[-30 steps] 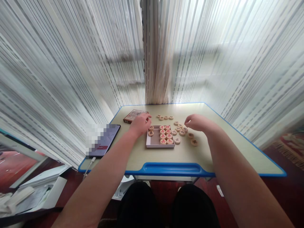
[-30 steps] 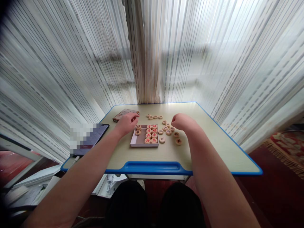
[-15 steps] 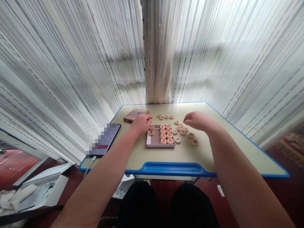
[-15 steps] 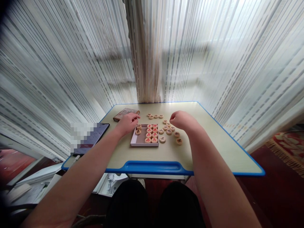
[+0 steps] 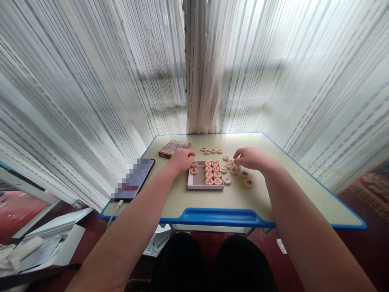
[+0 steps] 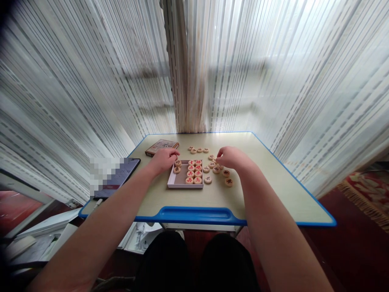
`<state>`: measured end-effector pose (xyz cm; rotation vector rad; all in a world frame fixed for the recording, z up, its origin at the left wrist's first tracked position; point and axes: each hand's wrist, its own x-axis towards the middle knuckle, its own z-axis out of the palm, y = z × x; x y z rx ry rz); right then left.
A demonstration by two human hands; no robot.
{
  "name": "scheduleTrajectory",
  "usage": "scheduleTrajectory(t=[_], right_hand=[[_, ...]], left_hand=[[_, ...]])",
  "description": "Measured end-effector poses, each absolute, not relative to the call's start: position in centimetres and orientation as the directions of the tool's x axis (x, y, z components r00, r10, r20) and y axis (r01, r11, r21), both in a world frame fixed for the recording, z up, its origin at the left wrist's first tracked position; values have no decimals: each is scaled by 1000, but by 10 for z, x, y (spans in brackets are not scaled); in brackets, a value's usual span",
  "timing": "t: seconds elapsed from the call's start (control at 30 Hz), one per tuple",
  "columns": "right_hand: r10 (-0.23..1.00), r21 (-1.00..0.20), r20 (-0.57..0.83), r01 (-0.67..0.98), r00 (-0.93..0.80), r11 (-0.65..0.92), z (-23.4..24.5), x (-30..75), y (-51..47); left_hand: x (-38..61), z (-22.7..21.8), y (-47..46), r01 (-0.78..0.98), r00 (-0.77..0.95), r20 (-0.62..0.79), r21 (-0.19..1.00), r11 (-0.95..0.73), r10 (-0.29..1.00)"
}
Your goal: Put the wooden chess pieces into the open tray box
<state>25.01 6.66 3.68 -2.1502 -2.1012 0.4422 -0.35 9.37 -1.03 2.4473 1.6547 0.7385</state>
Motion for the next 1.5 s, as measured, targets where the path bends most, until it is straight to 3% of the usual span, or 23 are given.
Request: scheduleTrajectory(t=[0.27,0.57,0.93,1.2,1.37,1.5], right_hand=[[994,-265,73,963,79,-57,24,255,75],[998,-321,56,946,-27,44,9,242,89],[998,-326,44,944,-44,56,1,235,94],[999,-423,-38,906,-22,4,4,235,92],[997,-458,73,887,-24,55,1,232,93],[987,-620,162,776,-20,117,4,227,89]], left_hand=[[-2,-10,92,841,283,346,359,-405,895],[-4,-8,92,835,281,336,375,-402,899],[-5,-8,92,835,302,317,367,-410,899],[-6,-8,93,833,303,314,371,-411,900],[-6,-10,95,830,299,301,387,-402,906],[-6,-9,94,832,302,304,379,-405,904]])
